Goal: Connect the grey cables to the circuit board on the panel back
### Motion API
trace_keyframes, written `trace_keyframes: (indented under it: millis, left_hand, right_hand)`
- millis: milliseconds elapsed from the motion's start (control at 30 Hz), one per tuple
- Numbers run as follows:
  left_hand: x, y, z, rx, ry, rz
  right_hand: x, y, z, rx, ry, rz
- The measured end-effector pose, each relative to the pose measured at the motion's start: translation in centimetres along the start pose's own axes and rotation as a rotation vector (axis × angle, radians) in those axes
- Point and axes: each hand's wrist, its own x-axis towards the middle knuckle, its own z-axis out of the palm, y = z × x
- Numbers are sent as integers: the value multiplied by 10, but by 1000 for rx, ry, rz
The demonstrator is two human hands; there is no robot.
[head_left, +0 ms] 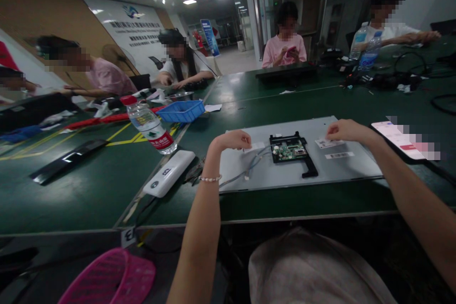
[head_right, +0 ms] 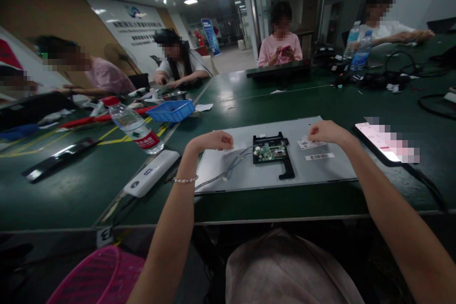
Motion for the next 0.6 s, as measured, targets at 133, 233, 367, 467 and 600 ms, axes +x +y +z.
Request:
trace_keyframes:
  millis: [133,233,367,467,600]
  left_hand:
    - [6,-3,5,214,66,-174]
    - [8,-4,7,311,117,-263]
    - [10,-1,9,410,192,-354]
    - [10,5,12,463,247,-413]
    - [10,17,16,510,300,-471]
  right_hand:
    - [0,-2,0,-46,180,11]
    - [-1,-8,5,-13,265,-52]
    - [-2,-19,15,28,317,-139]
    - [-2,-28,18,23,321,-222]
    - [-2,-34,21,13,341,-317]
